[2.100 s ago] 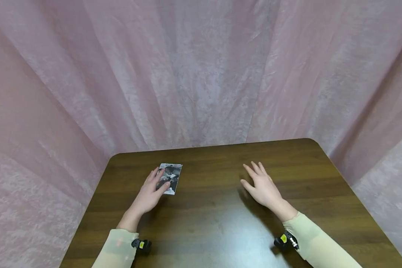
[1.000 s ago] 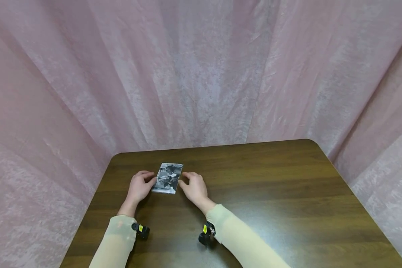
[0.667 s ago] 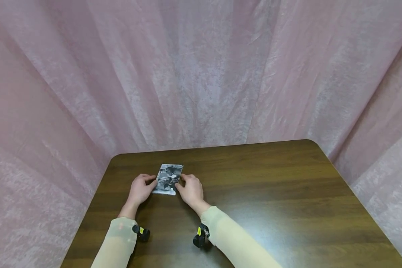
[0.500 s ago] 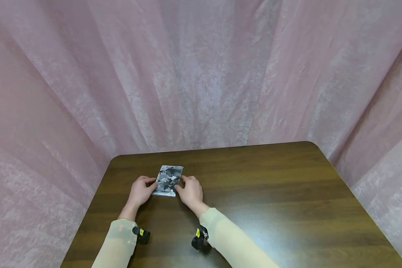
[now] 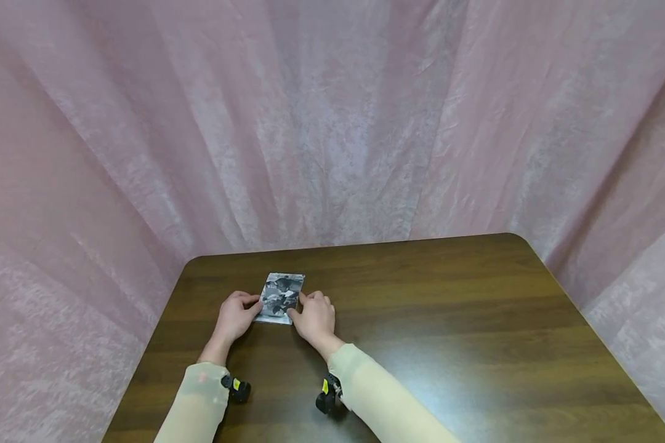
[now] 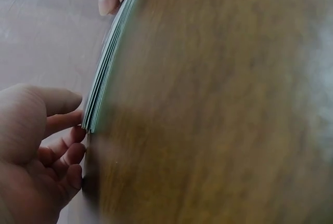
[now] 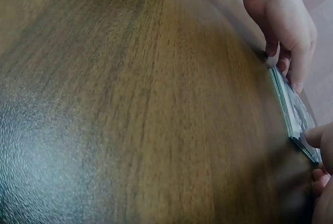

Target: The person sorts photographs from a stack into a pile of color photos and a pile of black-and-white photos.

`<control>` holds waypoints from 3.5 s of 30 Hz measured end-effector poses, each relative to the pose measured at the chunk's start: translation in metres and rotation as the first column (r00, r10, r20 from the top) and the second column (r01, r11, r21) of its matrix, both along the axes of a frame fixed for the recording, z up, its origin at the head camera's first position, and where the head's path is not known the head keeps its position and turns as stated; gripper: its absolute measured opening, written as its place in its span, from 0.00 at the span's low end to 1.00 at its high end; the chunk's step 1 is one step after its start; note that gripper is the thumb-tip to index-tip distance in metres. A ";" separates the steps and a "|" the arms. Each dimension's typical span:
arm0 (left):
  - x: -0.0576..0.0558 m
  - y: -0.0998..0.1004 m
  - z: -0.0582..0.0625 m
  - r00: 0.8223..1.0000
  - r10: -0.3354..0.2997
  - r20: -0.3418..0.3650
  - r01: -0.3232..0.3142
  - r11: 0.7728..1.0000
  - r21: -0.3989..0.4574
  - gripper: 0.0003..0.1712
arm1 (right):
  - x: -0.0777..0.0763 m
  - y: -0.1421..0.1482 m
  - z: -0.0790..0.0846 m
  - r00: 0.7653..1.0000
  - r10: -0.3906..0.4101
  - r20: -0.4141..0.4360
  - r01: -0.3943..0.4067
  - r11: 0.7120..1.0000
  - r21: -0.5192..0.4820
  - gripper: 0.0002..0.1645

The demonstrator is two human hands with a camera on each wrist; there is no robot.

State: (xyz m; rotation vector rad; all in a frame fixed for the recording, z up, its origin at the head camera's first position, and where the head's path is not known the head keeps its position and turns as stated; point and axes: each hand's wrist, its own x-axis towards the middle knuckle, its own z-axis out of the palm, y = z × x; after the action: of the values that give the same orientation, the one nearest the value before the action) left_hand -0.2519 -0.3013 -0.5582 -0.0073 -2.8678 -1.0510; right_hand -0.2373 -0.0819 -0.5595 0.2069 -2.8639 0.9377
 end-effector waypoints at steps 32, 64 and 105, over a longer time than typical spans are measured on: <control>0.007 0.005 0.001 0.998 0.066 0.011 -0.067 0.993 0.094 0.22 | 0.000 -0.002 -0.003 1.000 -0.011 -0.017 0.008 0.984 -0.176 0.28; -0.014 0.157 0.006 0.972 0.208 -0.110 -0.128 0.858 0.497 0.16 | -0.037 0.140 0.013 0.999 -0.048 0.007 0.046 0.906 -0.420 0.27; -0.055 0.231 -0.014 0.984 0.175 -0.018 -0.175 0.984 0.016 0.27 | -0.076 0.167 -0.022 0.960 -0.270 -0.073 0.255 0.951 -0.173 0.20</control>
State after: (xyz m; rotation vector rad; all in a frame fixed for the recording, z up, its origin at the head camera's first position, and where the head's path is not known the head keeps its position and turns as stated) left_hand -0.3065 -0.0700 -0.5719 0.2295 -2.7818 -1.0316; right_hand -0.3129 0.0850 -0.5814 -0.1393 -2.6255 1.0658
